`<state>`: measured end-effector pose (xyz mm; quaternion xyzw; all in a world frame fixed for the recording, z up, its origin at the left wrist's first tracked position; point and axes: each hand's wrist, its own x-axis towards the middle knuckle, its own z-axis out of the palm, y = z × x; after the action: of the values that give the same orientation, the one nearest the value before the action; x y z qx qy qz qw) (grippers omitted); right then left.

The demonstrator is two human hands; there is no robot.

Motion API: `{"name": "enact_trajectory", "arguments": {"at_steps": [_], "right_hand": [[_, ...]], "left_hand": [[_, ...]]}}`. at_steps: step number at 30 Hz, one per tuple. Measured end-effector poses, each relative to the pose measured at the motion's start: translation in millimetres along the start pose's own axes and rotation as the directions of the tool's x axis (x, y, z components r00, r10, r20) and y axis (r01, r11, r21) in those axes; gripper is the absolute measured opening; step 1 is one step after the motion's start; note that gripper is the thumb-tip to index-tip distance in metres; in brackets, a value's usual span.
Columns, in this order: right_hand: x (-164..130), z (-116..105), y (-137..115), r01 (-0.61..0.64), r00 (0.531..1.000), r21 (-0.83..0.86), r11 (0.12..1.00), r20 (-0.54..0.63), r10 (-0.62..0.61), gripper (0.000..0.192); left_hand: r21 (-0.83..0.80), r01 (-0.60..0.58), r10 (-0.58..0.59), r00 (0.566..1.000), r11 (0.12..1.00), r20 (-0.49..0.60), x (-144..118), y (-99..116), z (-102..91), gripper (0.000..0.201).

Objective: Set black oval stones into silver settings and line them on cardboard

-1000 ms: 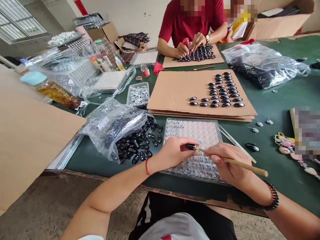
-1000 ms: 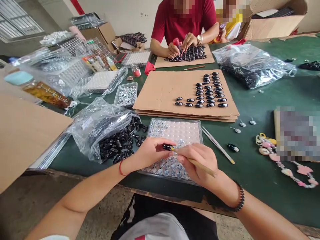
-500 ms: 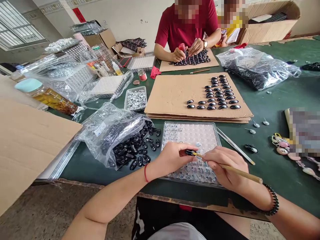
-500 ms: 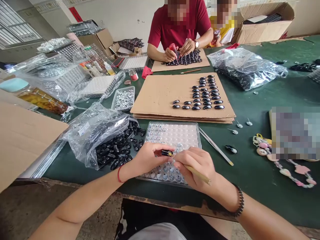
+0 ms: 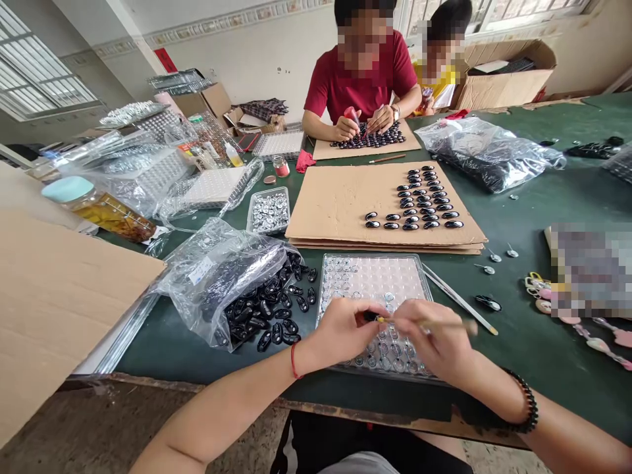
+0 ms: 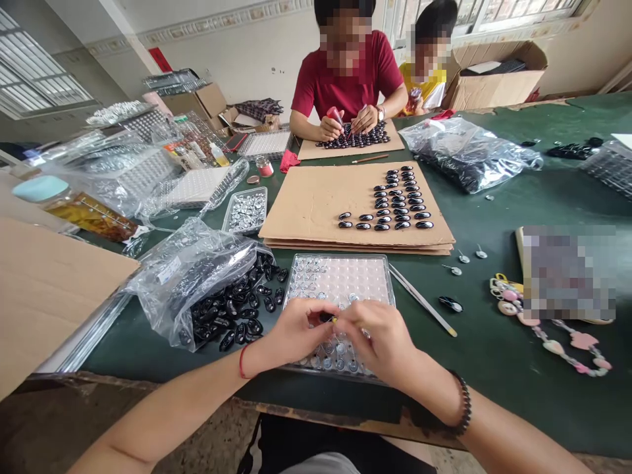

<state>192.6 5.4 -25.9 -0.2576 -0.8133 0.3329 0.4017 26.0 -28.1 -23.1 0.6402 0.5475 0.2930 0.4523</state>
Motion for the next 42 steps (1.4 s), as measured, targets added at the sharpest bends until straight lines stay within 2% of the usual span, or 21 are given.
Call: {"name": "enact_trajectory", "arguments": {"at_steps": [2,4,7,9,12,15,17,19,20,22,25,27,30,33,37,42], "right_hand": [[2,-1,1,-0.176,0.978,0.239,0.955,-0.066,0.197,0.034],[3,-1,3,-0.285,0.940,0.349,0.893,-0.079,0.331,0.035],[4,-1,5,-0.432,0.897,0.265,0.862,0.026,0.442,0.021],[6,1,5,-0.489,0.872,0.240,0.838,0.126,0.473,0.016],[10,3,4,-0.516,0.856,0.298,0.803,0.210,0.473,0.017],[13,3,7,-0.540,0.842,0.316,0.780,0.191,0.505,0.020],[13,0,10,-0.519,0.853,0.288,0.805,0.125,0.506,0.022],[11,-5,13,-0.475,0.875,0.258,0.841,0.043,0.481,0.020],[11,-8,14,-0.457,0.882,0.248,0.854,0.001,0.472,0.020],[12,-15,17,-0.438,0.881,0.220,0.872,-0.089,0.465,0.021],[27,-28,27,-0.449,0.867,0.093,0.889,-0.198,0.458,0.024],[49,-38,40,-0.444,0.880,-0.047,0.895,-0.213,0.425,0.022],[93,-49,67,-0.445,0.891,-0.325,0.835,-0.253,0.377,0.020],[135,-55,98,-0.440,0.894,-0.579,0.686,-0.214,0.393,0.021],[161,-55,125,-0.415,0.888,-0.655,0.632,-0.141,0.437,0.021],[162,-56,135,-0.373,0.879,-0.739,0.560,-0.089,0.469,0.023]], "left_hand": [[-0.023,-0.007,0.007,1.000,1.000,0.022,0,0,-0.3,0.022],[-0.035,-0.003,0.003,1.000,0.999,0.014,0,2,-3.0,0.025],[-0.022,-0.013,0.013,1.000,1.000,0.001,0,6,-7.8,0.032],[0.022,-0.085,0.086,0.996,0.996,-0.018,0,8,-8.8,0.030],[0.081,-0.184,0.190,0.979,0.980,-0.072,0,8,-9.0,0.027],[0.103,-0.207,0.217,0.970,0.973,-0.108,4,3,-16.3,0.039],[0.202,-0.187,0.228,0.952,0.961,-0.204,13,-3,-26.4,0.038],[0.391,-0.130,0.261,0.916,0.911,-0.305,24,-11,-37.3,0.029],[0.493,-0.096,0.286,0.901,0.865,-0.326,30,-15,-41.7,0.026],[0.659,-0.052,0.325,0.897,0.750,-0.299,38,-22,-47.0,0.022],[0.786,-0.036,0.344,0.911,0.618,-0.228,44,-30,-47.4,0.023],[0.806,-0.043,0.353,0.912,0.590,-0.210,43,-33,-45.9,0.023],[0.780,-0.058,0.362,0.905,0.623,-0.222,42,-35,-45.6,0.021],[0.714,-0.060,0.342,0.903,0.698,-0.258,42,-37,-47.3,0.014],[0.646,-0.062,0.313,0.907,0.761,-0.282,42,-38,-47.9,0.007],[0.641,-0.080,0.325,0.905,0.763,-0.274,38,-33,-43.3,0.012]]}}
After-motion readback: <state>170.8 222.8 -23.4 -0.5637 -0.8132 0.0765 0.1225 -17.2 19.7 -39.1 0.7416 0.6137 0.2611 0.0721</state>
